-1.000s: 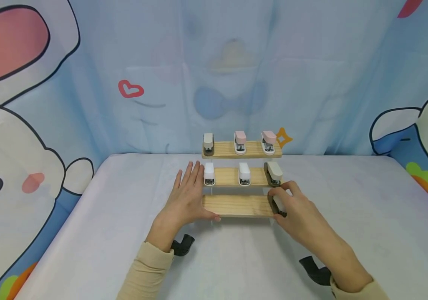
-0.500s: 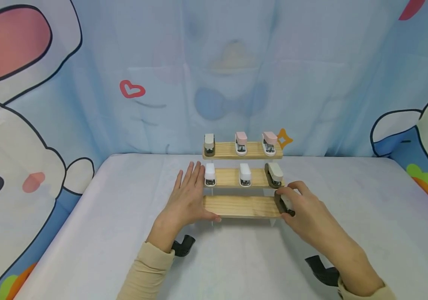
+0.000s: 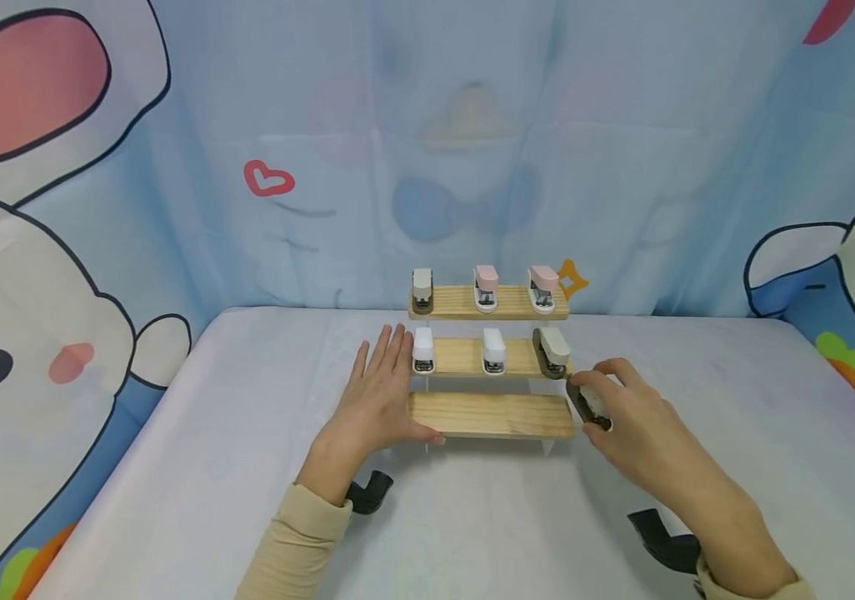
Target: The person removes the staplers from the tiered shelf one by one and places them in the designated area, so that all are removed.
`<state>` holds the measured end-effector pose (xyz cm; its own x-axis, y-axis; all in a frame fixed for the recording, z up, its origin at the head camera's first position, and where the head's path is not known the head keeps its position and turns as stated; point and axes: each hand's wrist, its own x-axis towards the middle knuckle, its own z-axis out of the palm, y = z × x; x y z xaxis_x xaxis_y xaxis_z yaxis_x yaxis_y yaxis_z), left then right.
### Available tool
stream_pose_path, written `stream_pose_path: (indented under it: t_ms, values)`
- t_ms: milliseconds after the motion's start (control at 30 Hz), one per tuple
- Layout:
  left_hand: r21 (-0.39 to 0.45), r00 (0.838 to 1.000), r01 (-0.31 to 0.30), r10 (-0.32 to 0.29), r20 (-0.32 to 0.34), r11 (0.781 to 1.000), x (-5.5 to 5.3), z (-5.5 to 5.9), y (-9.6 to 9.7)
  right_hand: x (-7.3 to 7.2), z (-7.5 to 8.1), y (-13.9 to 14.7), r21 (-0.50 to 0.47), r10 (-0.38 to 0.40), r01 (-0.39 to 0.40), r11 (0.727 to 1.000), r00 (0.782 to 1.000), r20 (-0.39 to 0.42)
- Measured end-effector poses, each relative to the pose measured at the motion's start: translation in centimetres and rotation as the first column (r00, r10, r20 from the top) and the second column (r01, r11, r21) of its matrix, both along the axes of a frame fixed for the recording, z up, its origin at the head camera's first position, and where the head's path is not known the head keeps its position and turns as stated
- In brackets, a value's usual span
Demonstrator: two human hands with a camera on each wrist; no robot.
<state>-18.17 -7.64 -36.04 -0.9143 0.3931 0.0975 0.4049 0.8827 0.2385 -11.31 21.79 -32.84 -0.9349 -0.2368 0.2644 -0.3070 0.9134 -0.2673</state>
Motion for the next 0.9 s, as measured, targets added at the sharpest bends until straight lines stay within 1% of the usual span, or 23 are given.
stream_pose_path:
  t_ms: [133, 300, 433, 567, 767, 900]
  values:
    - [-0.006, 1.0, -0.008, 0.008, -0.003, 1.0, 0.0, 0.0, 0.0, -0.1, 0.0, 0.6, 0.011, -0.009, 0.009, 1.0, 1.0, -0.003]
    - [-0.016, 1.0, -0.021, 0.021, -0.002, 1.0, 0.0, 0.0, -0.2, -0.5, -0.2, 1.3, 0.004, -0.011, 0.011, 1.0, 0.999, -0.045]
    - [-0.011, 1.0, -0.021, 0.021, 0.005, 1.0, 0.0, -0.1, -0.3, -1.0, -0.4, 1.7, 0.004, -0.017, 0.017, 1.0, 0.998, -0.057]
    - [-0.01, 1.0, -0.017, 0.018, 0.018, 1.0, 0.0, -0.2, -0.2, -1.5, -0.8, 2.0, 0.0, -0.036, 0.036, 0.999, 0.998, -0.057]
    - [-0.019, 1.0, -0.015, 0.016, 0.011, 1.0, -0.1, -0.1, 0.0, -2.4, -0.9, 2.3, -0.013, -0.092, 0.091, 0.996, 0.995, -0.027]
    - [-0.022, 1.0, -0.016, 0.016, 0.013, 1.0, -0.1, 0.0, 0.1, -3.0, -1.0, 2.6, -0.028, -0.106, 0.105, 0.994, 0.994, -0.02]
